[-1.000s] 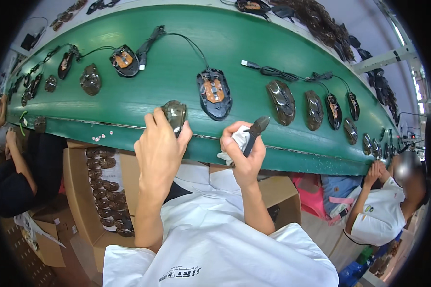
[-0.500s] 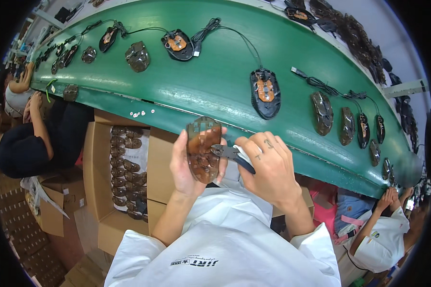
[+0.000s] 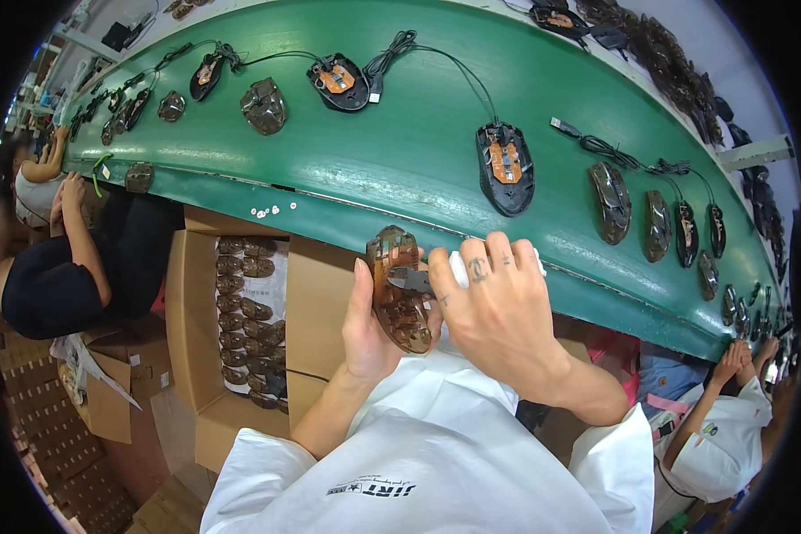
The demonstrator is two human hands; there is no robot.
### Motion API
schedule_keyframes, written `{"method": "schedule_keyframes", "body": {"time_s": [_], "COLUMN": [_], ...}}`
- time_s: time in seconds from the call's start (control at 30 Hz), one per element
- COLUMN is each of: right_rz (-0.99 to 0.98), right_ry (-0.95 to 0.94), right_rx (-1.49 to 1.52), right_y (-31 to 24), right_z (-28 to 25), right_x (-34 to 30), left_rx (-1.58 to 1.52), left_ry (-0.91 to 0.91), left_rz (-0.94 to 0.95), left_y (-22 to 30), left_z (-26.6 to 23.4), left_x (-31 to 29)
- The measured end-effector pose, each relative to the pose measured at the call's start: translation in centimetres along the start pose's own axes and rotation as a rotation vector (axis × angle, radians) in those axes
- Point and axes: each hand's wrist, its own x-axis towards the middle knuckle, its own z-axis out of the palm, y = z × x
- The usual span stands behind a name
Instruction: Cleaning and inspecting computer mouse shells at an assembly line station.
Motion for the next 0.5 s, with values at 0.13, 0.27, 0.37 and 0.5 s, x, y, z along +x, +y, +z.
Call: {"method": "schedule_keyframes", "body": {"time_s": [0.13, 0.27, 0.37, 0.5], "right_rz": [-0.009, 0.014, 0.026, 0.037], "right_ry": [0.011, 0.015, 0.042, 0.074], "right_rx": [-0.167, -0.316, -0.336, -0.357], "right_y": [-1.0, -2.3, -2.8, -3.2], "right_z": [-0.2, -0.3, -0.4, -0.4], "right_x": [-0.1, 0.0, 0.3, 0.5], "left_rx": [0.15, 0.216, 0.197, 0.245], "left_ry": [0.197, 0.241, 0.155, 0.081], "left_rz": [0.081, 0.163, 0.201, 0.249], "left_y": [-0.3, -0.6, -0.7, -0.5], "left_z": [0.7, 0.9, 0.0, -0.6], "left_x": [-0.4, -0.6, -0.6, -0.7]}}
